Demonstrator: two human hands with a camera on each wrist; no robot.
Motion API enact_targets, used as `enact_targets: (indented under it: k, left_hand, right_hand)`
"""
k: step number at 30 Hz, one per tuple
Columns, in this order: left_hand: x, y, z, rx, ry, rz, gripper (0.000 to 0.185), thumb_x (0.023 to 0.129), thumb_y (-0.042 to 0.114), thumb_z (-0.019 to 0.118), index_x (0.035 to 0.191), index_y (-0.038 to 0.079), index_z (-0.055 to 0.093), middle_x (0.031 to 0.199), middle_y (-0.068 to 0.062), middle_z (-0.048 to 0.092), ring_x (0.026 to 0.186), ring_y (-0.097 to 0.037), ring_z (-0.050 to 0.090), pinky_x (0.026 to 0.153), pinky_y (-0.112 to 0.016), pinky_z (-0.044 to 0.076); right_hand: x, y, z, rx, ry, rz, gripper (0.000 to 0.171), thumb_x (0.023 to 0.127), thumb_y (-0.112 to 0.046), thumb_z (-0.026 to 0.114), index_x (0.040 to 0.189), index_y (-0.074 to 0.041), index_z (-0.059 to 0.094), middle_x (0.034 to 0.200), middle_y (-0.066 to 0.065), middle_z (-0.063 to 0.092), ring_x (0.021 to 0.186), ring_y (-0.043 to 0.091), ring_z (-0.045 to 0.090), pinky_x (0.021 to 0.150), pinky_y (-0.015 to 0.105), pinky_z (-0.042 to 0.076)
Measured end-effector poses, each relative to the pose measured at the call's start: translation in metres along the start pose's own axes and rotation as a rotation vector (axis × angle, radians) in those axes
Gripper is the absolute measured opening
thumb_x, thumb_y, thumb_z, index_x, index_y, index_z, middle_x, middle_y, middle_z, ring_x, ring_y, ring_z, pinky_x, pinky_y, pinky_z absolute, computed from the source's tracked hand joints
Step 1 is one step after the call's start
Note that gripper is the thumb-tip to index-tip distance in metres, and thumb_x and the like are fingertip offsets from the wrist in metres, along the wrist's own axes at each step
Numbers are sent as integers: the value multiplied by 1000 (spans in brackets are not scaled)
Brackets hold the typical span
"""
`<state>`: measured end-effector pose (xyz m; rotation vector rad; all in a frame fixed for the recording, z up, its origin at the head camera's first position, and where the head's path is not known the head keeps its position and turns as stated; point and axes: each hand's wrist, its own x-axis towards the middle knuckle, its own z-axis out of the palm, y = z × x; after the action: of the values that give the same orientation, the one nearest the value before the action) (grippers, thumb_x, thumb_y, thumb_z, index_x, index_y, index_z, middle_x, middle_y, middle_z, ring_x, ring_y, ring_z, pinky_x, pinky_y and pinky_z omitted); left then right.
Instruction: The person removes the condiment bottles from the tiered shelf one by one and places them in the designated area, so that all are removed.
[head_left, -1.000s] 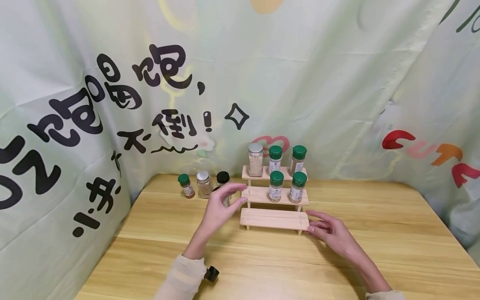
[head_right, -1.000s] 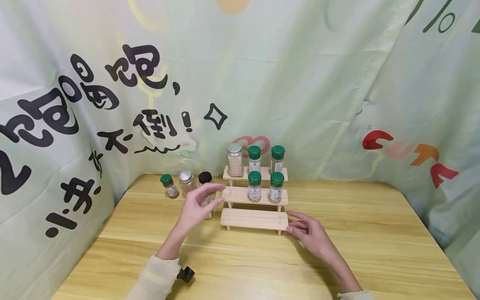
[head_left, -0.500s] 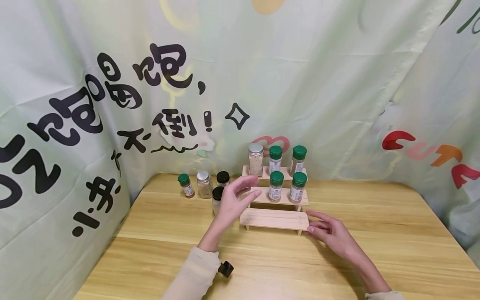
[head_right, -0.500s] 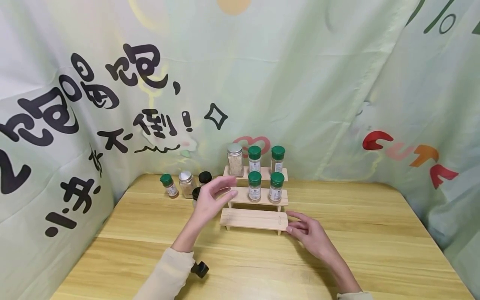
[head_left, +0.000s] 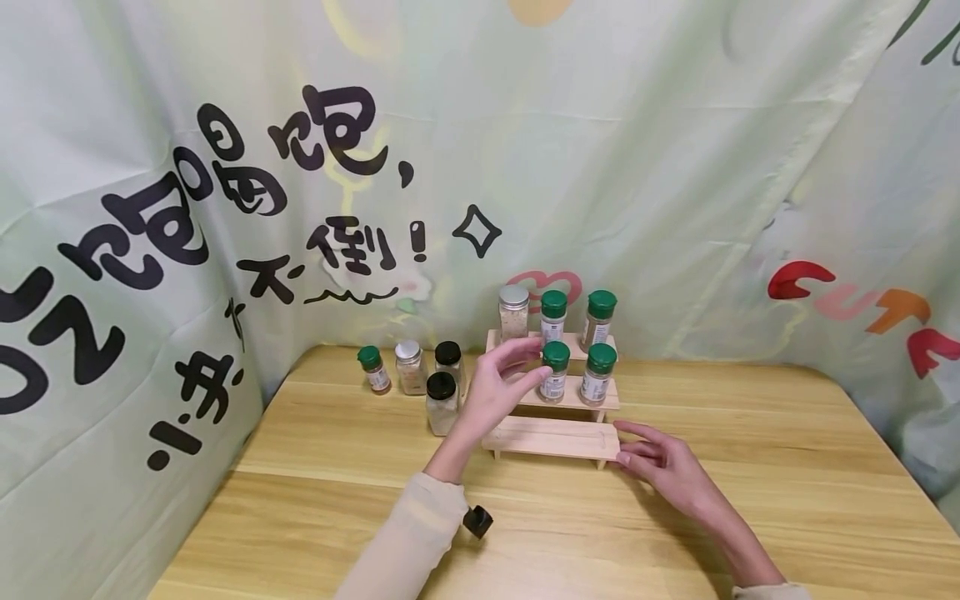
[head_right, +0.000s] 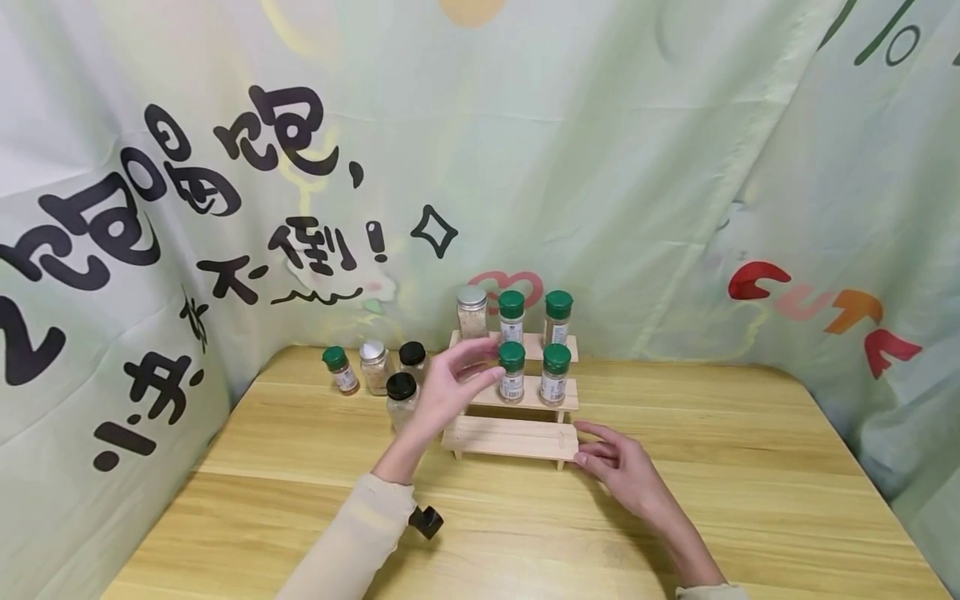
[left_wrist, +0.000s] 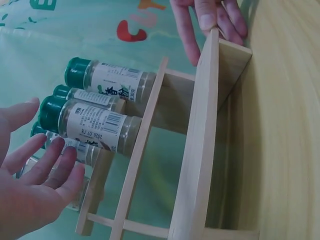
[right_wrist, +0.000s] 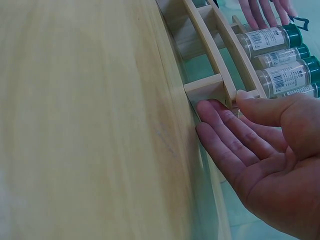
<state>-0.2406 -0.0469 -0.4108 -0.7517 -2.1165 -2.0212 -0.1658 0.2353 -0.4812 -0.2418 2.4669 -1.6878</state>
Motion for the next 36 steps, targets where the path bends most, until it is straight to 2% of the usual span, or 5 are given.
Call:
enact_targets:
  k: [5, 11, 20, 29, 36]
  left_hand:
    - [4, -2, 5, -12, -19, -21, 42, 93, 5, 76, 133, 1, 64, 130, -14, 66, 119, -28, 65, 107, -46, 51]
    - [9, -2, 10, -3, -11, -32, 40, 92, 7, 78, 129, 2, 67, 122, -14, 69, 112, -26, 67, 102, -43, 55]
    - [13, -2, 15, 16, -2, -36, 38, 91, 7, 79, 127, 2, 69, 117, -16, 70, 107, -30, 68, 98, -40, 57]
    - [13, -2, 12, -1, 24, -49, 35, 91, 5, 79, 124, 1, 70, 116, -17, 70, 107, -29, 68, 98, -39, 57]
    - [9, -3, 8, -33, 28, -35, 34, 91, 4, 78, 124, 0, 69, 122, -16, 69, 110, -28, 68, 99, -37, 57]
  right_hand:
    - [-1, 0, 0, -3, 2, 0, 52, 100, -6, 66, 147, 5, 48, 119, 23, 71, 101, 19, 72, 82, 21, 58]
    - [-3, 0, -1, 14, 4, -2, 52, 100, -6, 66, 147, 6, 47, 119, 24, 70, 101, 18, 72, 82, 22, 59]
    - [-5, -1, -2, 9, 7, 3, 52, 100, -5, 66, 147, 6, 47, 119, 24, 70, 102, 21, 72, 82, 22, 59]
    - [-2, -3, -1, -24, 11, -6, 52, 100, -5, 66, 147, 5, 49, 119, 23, 71, 102, 23, 73, 82, 20, 58]
    - [-1, -2, -1, 1, 4, -20, 51, 100, -2, 65, 147, 6, 48, 116, 24, 72, 102, 26, 73, 83, 22, 59]
